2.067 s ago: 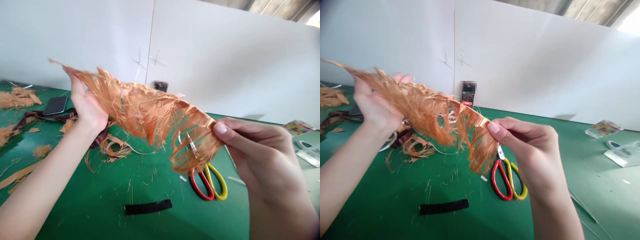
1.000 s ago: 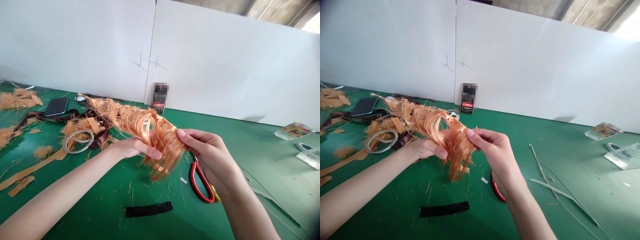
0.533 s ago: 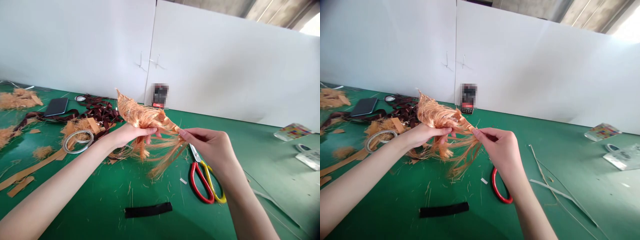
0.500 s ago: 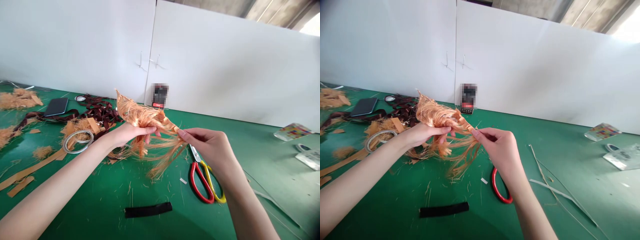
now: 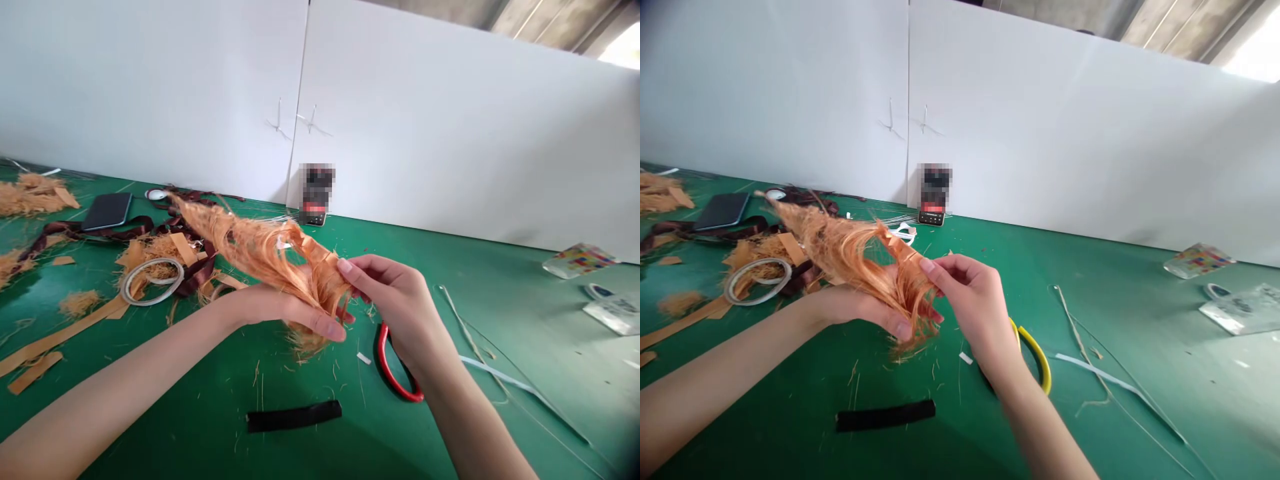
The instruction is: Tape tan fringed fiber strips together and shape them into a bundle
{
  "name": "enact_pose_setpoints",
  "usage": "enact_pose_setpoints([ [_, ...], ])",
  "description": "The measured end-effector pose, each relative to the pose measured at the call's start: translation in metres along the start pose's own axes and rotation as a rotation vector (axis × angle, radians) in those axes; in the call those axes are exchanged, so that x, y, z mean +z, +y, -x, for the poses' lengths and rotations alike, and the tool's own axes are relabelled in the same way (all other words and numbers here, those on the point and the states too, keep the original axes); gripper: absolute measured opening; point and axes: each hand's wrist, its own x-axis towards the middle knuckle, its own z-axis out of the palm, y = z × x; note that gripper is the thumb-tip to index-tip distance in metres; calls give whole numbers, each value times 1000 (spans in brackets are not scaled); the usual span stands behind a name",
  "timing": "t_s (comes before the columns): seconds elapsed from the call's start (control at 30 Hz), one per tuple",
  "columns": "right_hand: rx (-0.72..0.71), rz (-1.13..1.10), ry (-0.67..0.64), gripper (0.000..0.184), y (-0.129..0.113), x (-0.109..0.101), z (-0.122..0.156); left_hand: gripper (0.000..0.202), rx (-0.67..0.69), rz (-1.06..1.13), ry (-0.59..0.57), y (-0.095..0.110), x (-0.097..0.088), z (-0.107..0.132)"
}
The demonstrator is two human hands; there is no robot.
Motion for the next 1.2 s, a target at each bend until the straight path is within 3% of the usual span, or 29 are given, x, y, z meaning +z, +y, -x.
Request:
enact_pose_setpoints([
  [0.1, -2, 29, -1, 26, 0, 3, 2, 19, -83, -13, 29, 3, 3, 0],
  [0.27, -7, -7, -68, 22, -4, 0, 3, 21, -44, -18, 176, 1, -2, -3],
  [0.5, -17, 135, -113, 24, -9, -7, 3, 29, -74, -113, 283, 0, -9, -4],
  [0.67, -85, 216, -132, 19, -5, -7, 4, 31, -49, -147, 302, -2, -12, -3],
  [0.83, -125, 199, 25, 19, 1, -7, 2, 33, -87, -183, 318, -1, -16, -1],
  [1.0, -53, 94, -23, 22, -2, -9, 3, 38, -15, -157, 275, 6, -18, 0],
  [1.2, -52, 36, 20, 29, -3, -5, 4, 37, -26, -165, 302, 15, -13, 2],
])
